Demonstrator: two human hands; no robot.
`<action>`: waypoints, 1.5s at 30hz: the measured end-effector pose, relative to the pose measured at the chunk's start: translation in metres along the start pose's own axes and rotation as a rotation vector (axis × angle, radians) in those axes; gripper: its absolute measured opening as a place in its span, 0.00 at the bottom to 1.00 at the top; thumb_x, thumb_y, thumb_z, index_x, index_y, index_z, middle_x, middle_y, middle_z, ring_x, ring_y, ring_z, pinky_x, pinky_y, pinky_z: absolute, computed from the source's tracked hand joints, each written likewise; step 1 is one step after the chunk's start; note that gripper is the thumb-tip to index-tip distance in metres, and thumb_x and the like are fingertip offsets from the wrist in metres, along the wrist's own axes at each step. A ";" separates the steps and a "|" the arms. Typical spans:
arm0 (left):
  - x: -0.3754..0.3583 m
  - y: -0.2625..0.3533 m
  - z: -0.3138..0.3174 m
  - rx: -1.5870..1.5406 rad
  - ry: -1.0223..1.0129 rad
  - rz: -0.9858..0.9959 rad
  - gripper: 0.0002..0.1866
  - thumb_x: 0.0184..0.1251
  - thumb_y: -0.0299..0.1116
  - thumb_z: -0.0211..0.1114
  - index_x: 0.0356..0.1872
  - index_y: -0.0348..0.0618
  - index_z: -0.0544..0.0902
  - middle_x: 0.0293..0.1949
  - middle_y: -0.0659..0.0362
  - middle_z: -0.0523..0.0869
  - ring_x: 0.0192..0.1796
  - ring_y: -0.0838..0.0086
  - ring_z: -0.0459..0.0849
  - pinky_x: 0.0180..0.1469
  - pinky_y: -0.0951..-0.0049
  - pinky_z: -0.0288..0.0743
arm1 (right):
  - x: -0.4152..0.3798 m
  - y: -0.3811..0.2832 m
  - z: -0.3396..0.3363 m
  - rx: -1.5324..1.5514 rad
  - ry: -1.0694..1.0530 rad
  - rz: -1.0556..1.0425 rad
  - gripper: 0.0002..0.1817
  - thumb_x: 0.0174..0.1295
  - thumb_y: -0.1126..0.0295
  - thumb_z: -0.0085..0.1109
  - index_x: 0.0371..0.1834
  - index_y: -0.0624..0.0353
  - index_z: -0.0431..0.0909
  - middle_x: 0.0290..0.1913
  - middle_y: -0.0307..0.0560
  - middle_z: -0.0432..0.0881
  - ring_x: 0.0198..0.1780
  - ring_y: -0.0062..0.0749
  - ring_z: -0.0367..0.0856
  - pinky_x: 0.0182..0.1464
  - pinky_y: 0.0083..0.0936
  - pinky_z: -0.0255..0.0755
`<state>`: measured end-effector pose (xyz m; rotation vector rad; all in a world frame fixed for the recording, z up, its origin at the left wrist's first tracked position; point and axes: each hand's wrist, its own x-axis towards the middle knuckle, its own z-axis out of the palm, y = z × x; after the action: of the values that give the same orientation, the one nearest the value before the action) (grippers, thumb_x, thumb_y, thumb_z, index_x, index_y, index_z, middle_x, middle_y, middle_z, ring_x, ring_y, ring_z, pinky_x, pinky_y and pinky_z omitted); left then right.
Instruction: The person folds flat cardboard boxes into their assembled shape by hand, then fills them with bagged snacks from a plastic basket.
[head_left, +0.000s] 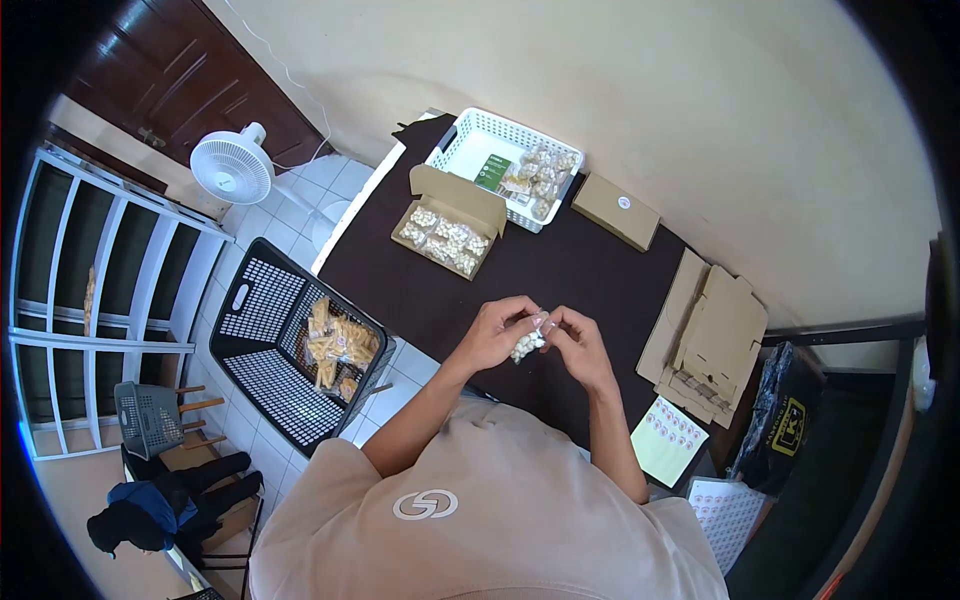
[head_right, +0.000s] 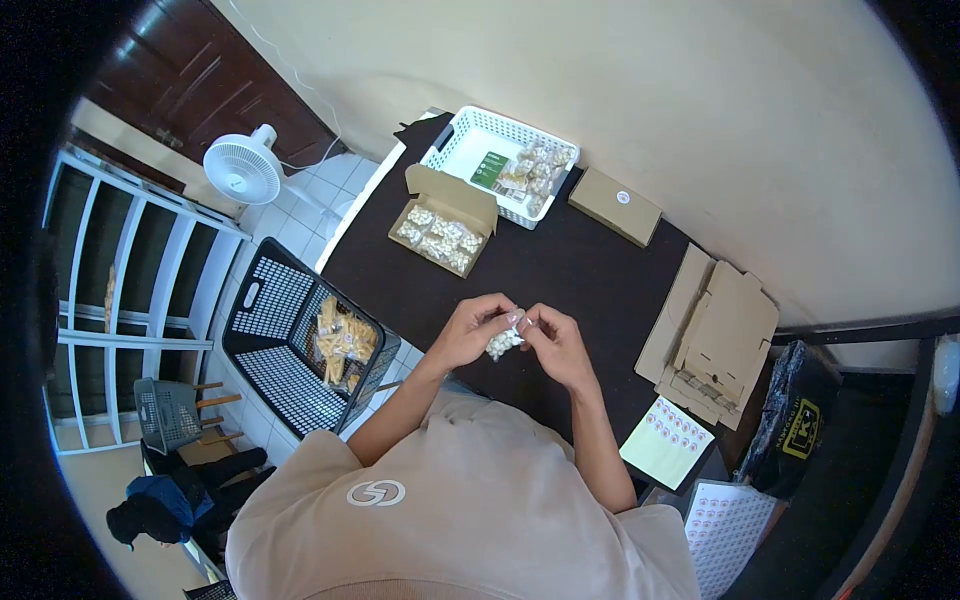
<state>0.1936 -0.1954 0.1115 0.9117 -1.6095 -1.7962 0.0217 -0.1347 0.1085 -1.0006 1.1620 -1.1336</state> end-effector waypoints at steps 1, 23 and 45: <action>0.000 -0.002 -0.002 -0.006 0.000 -0.001 0.07 0.72 0.29 0.61 0.38 0.35 0.82 0.32 0.64 0.83 0.36 0.85 0.78 0.39 0.80 0.72 | 0.001 0.002 0.003 0.008 0.000 0.008 0.07 0.67 0.72 0.56 0.32 0.63 0.77 0.27 0.35 0.78 0.30 0.17 0.76 0.34 0.19 0.71; 0.001 -0.069 -0.125 0.003 0.408 0.069 0.07 0.70 0.29 0.66 0.43 0.37 0.86 0.35 0.62 0.79 0.36 0.82 0.77 0.39 0.80 0.70 | 0.116 0.046 0.095 -0.053 -0.179 0.175 0.07 0.61 0.75 0.67 0.40 0.62 0.81 0.29 0.38 0.81 0.29 0.17 0.78 0.28 0.18 0.74; 0.023 -0.114 -0.265 0.262 0.667 -0.193 0.13 0.68 0.31 0.66 0.51 0.41 0.80 0.32 0.58 0.85 0.35 0.76 0.83 0.40 0.73 0.77 | 0.289 0.087 0.164 -1.073 0.175 0.068 0.17 0.55 0.72 0.64 0.49 0.63 0.77 0.55 0.64 0.75 0.52 0.61 0.79 0.54 0.48 0.74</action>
<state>0.3925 -0.3619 -0.0180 1.6258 -1.3535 -1.1988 0.2069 -0.4034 0.0004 -1.6467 1.9983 -0.4842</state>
